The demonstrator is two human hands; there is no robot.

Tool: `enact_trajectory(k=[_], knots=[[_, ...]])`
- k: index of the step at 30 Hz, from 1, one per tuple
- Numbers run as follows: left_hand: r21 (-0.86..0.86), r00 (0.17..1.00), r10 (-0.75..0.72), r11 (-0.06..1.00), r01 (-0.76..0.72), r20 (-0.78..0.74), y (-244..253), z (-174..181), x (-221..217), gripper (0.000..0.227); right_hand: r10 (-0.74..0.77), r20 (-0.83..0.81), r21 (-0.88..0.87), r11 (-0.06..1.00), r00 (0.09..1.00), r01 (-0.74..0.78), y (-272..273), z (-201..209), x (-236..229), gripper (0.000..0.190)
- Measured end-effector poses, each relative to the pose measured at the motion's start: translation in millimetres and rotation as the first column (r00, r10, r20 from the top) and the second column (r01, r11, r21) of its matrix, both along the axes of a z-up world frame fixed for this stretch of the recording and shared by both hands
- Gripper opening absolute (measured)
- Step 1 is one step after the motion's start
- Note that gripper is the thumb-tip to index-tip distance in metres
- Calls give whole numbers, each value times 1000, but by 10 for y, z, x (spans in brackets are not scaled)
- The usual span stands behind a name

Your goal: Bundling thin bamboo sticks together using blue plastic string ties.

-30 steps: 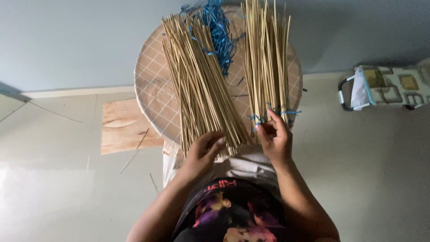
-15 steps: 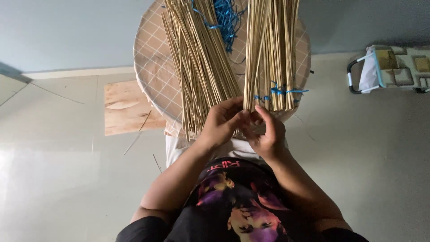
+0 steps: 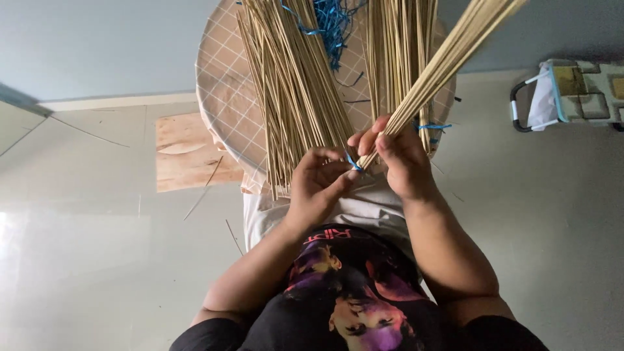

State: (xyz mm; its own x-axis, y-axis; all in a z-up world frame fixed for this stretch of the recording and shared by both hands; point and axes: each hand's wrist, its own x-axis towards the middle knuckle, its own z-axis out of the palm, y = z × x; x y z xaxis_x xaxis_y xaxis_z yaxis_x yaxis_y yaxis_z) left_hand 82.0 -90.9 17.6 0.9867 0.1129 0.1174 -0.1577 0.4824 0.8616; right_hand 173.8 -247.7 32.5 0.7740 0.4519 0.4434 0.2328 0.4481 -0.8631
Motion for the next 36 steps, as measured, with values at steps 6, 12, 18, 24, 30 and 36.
enact_trajectory(k=[6, 12, 18, 24, 30, 36], knots=[[249, 973, 196, 943, -222, 123, -8, 58, -76, 27, -23, 69, -26, 999, 997, 25, 122, -43, -9, 24], [456, 949, 170, 845, -280, 267, 147, 128, -2, 18, -59, 100, -119, 990, 993, 70, 141, 107, -95, 26], [659, 917, 50, 679, -322, 396, 151, 358, 7, 5, -111, 144, -266, 953, 983, 147, 112, 113, -104, 30], [771, 812, -36, 341, -538, 582, 142, 495, -47, 3, -127, 110, -313, 937, 986, 156, 105, 108, -128, 29], [691, 655, -275, 55, -720, 704, 240, 455, -5, 4, -96, 73, -313, 943, 993, 114, 175, 156, -162, 28], [743, 701, -368, -37, -668, 611, 227, 466, 35, 16, -107, 79, -287, 950, 991, 125, 250, 118, -212, 29]])
